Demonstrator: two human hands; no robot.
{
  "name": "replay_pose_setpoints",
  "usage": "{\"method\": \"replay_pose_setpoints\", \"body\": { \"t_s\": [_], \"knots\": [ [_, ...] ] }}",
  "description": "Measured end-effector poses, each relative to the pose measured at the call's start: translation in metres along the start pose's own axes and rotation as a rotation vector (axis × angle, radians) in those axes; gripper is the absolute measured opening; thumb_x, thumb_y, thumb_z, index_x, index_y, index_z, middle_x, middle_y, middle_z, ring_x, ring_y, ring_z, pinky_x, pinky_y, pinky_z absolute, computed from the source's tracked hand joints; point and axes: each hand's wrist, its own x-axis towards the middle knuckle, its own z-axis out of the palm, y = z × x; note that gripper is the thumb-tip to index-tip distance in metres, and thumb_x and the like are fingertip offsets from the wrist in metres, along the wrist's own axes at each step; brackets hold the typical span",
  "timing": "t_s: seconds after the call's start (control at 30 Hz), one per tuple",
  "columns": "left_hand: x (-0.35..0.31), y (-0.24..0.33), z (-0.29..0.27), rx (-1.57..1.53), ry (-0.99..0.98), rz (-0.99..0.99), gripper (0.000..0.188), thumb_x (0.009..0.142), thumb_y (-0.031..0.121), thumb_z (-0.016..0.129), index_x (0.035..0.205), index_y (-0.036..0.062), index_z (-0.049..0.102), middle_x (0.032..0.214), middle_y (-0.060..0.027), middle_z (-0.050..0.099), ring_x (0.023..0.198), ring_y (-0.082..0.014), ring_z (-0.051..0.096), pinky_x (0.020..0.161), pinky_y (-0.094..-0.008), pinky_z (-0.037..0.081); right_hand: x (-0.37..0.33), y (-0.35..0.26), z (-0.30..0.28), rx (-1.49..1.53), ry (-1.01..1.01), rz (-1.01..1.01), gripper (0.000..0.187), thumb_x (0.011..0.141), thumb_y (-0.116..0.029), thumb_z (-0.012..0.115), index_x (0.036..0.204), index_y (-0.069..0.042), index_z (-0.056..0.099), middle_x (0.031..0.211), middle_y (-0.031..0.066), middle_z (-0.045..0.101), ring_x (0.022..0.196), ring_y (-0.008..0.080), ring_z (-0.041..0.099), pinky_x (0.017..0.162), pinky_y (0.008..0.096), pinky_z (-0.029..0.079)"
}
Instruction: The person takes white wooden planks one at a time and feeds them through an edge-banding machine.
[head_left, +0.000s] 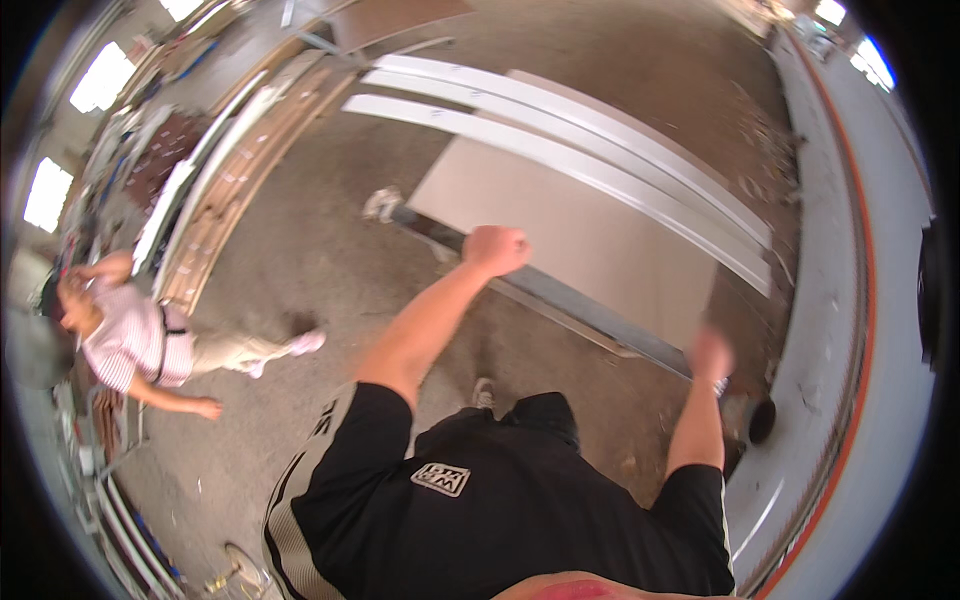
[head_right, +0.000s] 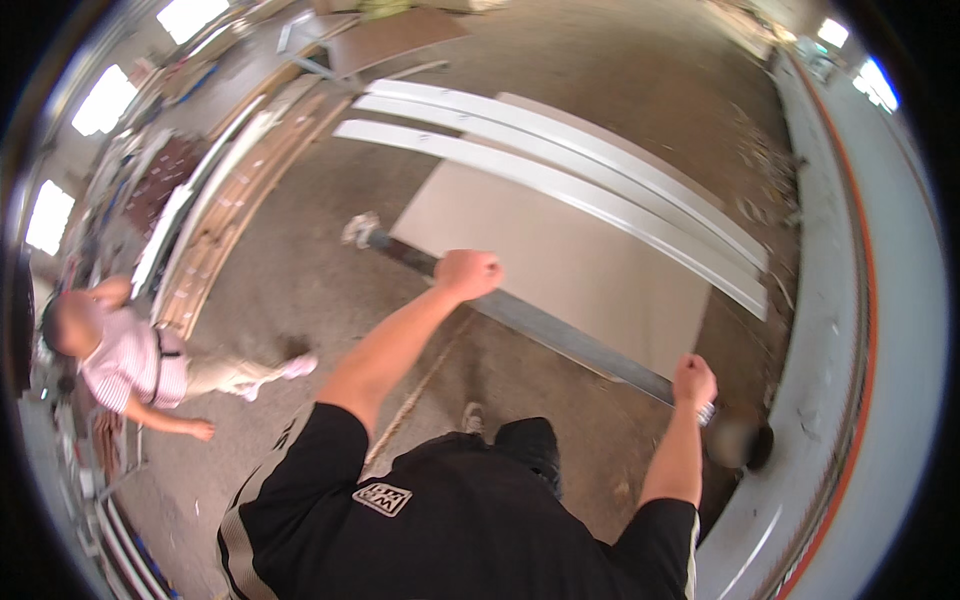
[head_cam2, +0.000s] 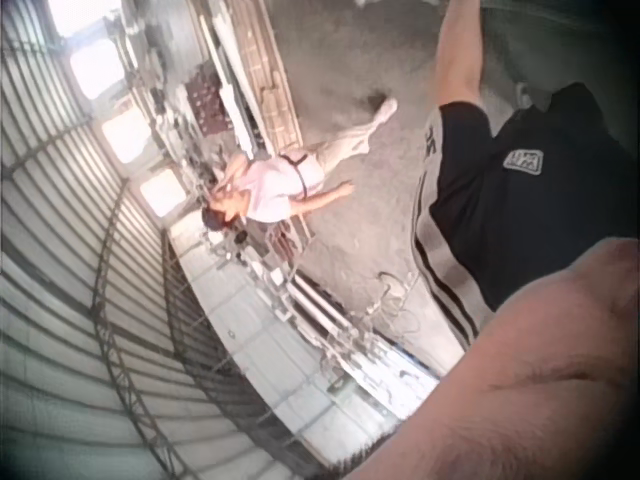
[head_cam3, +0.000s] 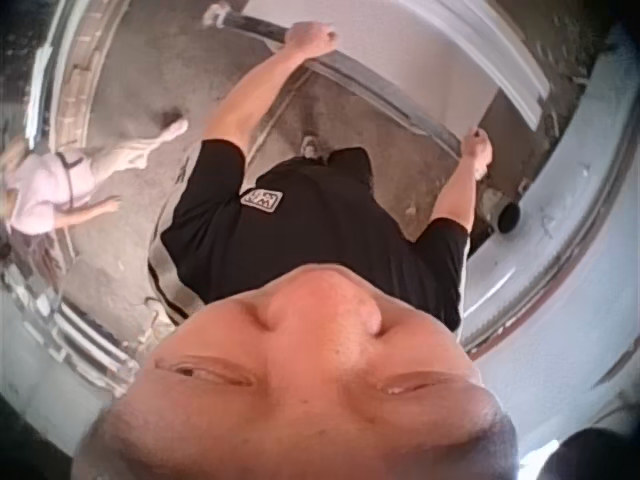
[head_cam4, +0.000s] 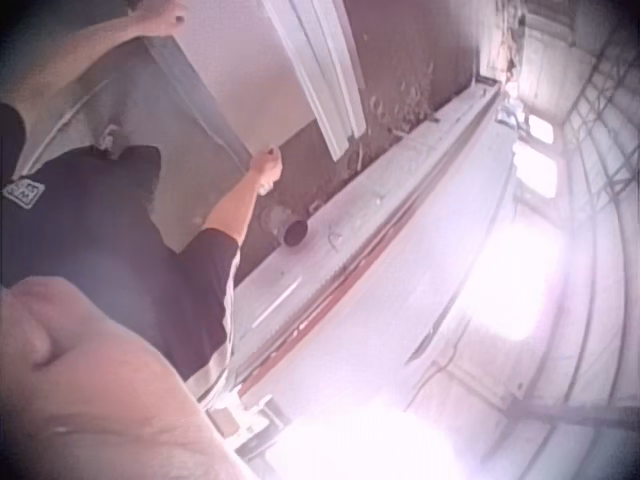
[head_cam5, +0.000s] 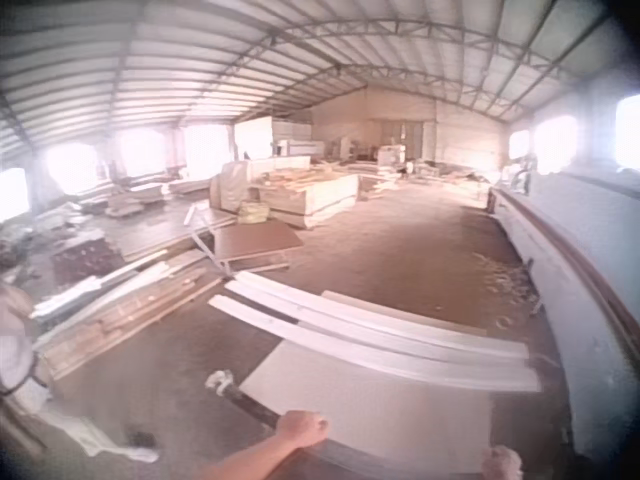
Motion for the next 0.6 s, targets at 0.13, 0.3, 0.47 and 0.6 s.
{"method": "replay_pose_setpoints", "body": {
  "t_s": [0.13, 0.3, 0.47, 0.6],
  "knots": [
    [0.097, 0.010, 0.027, -0.003, -0.034, 0.099, 0.025, 0.079, 0.040, 0.064, 0.071, 0.0164, 0.068, 0.069, -0.0105, 0.068, 0.066, -0.0372, 0.066, 0.060, -0.0483, 0.054, 0.092, 0.000, 0.020, 0.173, -0.119, 0.016, 0.041, 0.098, -0.043, 0.050, 0.098, -0.007, 0.070, 0.091, 0.0199, 0.070, 0.077, 0.0352, 0.066, 0.071, 0.0453, 0.051],
    [0.234, 0.025, 0.061, -0.002, -0.051, 0.104, 0.031, 0.082, 0.043, 0.064, 0.072, 0.0141, 0.069, 0.069, -0.0095, 0.069, 0.068, -0.0349, 0.068, 0.065, -0.0474, 0.053, 0.221, -0.024, 0.041, 0.063, 0.073, -0.083, 0.043, 0.100, -0.046, 0.047, 0.094, -0.008, 0.068, 0.093, 0.0201, 0.070, 0.088, 0.0463, 0.064, 0.073, 0.0538, 0.050],
    [0.371, 0.036, 0.073, 0.015, -0.016, 0.073, 0.030, 0.083, 0.041, 0.064, 0.073, 0.0137, 0.071, 0.072, -0.0080, 0.071, 0.073, -0.0331, 0.069, 0.070, -0.0466, 0.054, 0.352, -0.067, 0.044, 0.066, -0.010, -0.077, 0.043, 0.100, -0.045, 0.048, 0.089, -0.007, 0.067, 0.088, 0.0178, 0.070, 0.083, 0.0438, 0.065, 0.071, 0.0523, 0.049],
    [0.477, 0.045, 0.082, 0.043, -0.087, 0.037, 0.031, 0.084, 0.043, 0.062, 0.075, 0.0143, 0.071, 0.073, -0.0084, 0.071, 0.074, -0.0333, 0.069, 0.071, -0.0472, 0.054, 0.447, -0.091, 0.056, 0.084, 0.031, -0.093, 0.041, 0.099, -0.044, 0.051, 0.084, -0.008, 0.065, 0.081, 0.0166, 0.069, 0.078, 0.0434, 0.063, 0.067, 0.0520, 0.049]
  ]
}}
